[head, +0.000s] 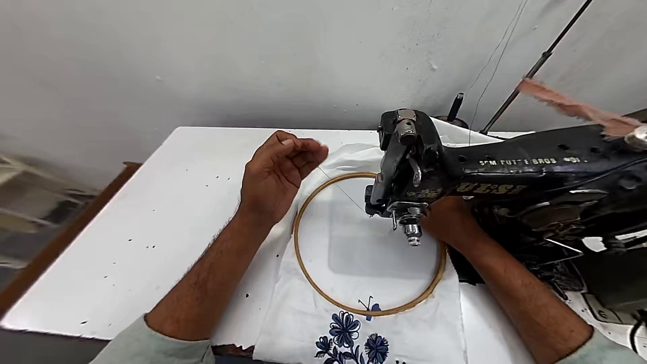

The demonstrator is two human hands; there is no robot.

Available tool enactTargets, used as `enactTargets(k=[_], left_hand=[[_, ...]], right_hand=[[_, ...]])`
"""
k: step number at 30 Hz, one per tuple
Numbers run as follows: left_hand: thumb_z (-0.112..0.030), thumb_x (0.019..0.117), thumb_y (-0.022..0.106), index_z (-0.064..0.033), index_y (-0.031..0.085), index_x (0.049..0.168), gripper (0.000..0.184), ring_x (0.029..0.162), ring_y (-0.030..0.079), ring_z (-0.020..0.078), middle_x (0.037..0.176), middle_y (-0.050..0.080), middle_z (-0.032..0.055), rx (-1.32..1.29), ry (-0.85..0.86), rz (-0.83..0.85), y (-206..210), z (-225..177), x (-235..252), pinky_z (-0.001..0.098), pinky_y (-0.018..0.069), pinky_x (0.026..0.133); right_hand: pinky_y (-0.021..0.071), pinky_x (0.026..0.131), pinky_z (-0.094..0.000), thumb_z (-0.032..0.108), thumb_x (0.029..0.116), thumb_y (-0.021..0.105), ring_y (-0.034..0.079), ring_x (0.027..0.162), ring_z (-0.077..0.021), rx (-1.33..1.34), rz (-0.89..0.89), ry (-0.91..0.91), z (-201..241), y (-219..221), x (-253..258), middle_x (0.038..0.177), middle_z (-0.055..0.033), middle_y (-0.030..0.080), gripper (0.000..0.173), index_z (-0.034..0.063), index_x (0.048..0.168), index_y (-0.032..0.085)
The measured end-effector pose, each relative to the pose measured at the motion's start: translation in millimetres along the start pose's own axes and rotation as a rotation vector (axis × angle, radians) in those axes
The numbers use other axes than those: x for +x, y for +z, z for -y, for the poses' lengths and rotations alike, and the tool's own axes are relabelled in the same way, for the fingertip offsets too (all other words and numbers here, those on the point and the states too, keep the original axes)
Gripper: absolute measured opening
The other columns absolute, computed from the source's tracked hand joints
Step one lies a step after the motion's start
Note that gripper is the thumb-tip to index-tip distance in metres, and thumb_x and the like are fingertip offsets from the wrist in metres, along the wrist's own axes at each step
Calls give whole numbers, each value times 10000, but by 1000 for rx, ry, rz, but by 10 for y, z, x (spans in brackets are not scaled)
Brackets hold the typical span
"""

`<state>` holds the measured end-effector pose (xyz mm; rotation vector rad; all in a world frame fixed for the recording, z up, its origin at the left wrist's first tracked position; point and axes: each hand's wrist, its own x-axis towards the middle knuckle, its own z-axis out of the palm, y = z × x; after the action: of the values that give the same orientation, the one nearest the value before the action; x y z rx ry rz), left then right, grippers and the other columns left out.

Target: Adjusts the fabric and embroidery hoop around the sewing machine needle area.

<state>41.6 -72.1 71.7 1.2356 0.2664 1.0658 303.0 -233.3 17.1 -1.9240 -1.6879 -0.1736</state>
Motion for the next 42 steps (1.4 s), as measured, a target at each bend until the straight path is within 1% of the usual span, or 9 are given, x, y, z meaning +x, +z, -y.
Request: enactTargets(k=[2, 4, 5, 8, 12, 16, 21, 35, 42], left_hand=[[-247, 1086, 285, -219, 581, 893, 355, 663, 605, 47, 794, 631, -60, 54, -80, -2, 113, 5, -50, 224, 547, 645], [-155, 1074, 385, -113, 602, 1061, 221, 525, 493, 6, 777, 610, -34, 417, -114, 111, 157, 65, -75, 153, 426, 467], [-121, 1045, 477, -48, 637, 1182, 223, 568, 495, 32, 869, 639, -1, 689, -75, 244, 148, 95, -87, 190, 415, 497], [-353, 1037, 549, -156, 701, 1281, 349, 852, 622, 128, 1135, 634, 29, 1340, 84, 591, 135, 154, -198, 340, 552, 723], [-494, 1027, 484, -183, 690, 1335, 484, 1151, 586, 264, 1362, 597, 76, 1548, 149, 730, 112, 230, -375, 476, 477, 870], [-489, 1076, 341, -153, 541, 1499, 576, 1504, 371, 279, 1610, 442, 12, 1618, 85, 768, 119, 258, -511, 537, 333, 1180], [-501, 1084, 263, -197, 460, 1567, 604, 1534, 321, 307, 1645, 388, -31, 1701, 35, 732, 155, 256, -603, 744, 224, 1155], [-490, 1083, 276, -196, 445, 1575, 597, 1537, 314, 297, 1649, 380, -34, 1692, -5, 735, 176, 244, -633, 742, 230, 1153], [-488, 1081, 291, -196, 451, 1571, 593, 1536, 317, 299, 1647, 383, -34, 1686, -17, 732, 185, 216, -628, 742, 240, 1150]], right_hand=[[509, 804, -652, 37, 968, 610, 680, 949, -480, -7, 83, 68, 42, -51, 52, 973, -302, 689, 151, -81, 991, 703], [489, 792, -667, 32, 960, 608, 671, 949, -490, 10, 130, 108, 69, -96, 86, 971, -315, 678, 151, -92, 982, 692], [486, 779, -662, 23, 939, 611, 670, 928, -486, 37, 111, 94, 66, -103, 80, 949, -317, 674, 146, -99, 961, 687], [484, 715, -553, 61, 856, 613, 658, 841, -371, 85, 33, 86, 72, -140, 18, 861, -240, 659, 143, -65, 894, 671], [496, 710, -596, 105, 869, 675, 675, 867, -429, -103, 30, 74, 169, -239, -27, 877, -266, 663, 180, -70, 909, 668], [476, 726, -614, 227, 904, 633, 665, 901, -456, -187, -2, 41, 144, -231, -57, 896, -287, 659, 303, -74, 924, 664], [499, 805, -498, 295, 925, 637, 669, 958, -339, -111, -90, 29, 60, -160, -98, 955, -236, 679, 339, -32, 1001, 679], [485, 794, -283, 259, 904, 656, 631, 902, -114, -15, -63, 75, 111, -197, -90, 914, -119, 657, 258, 14, 985, 667], [489, 806, -322, 233, 876, 681, 629, 914, -139, -1, -41, 134, 167, -229, -95, 935, -132, 655, 270, -2, 1009, 663]])
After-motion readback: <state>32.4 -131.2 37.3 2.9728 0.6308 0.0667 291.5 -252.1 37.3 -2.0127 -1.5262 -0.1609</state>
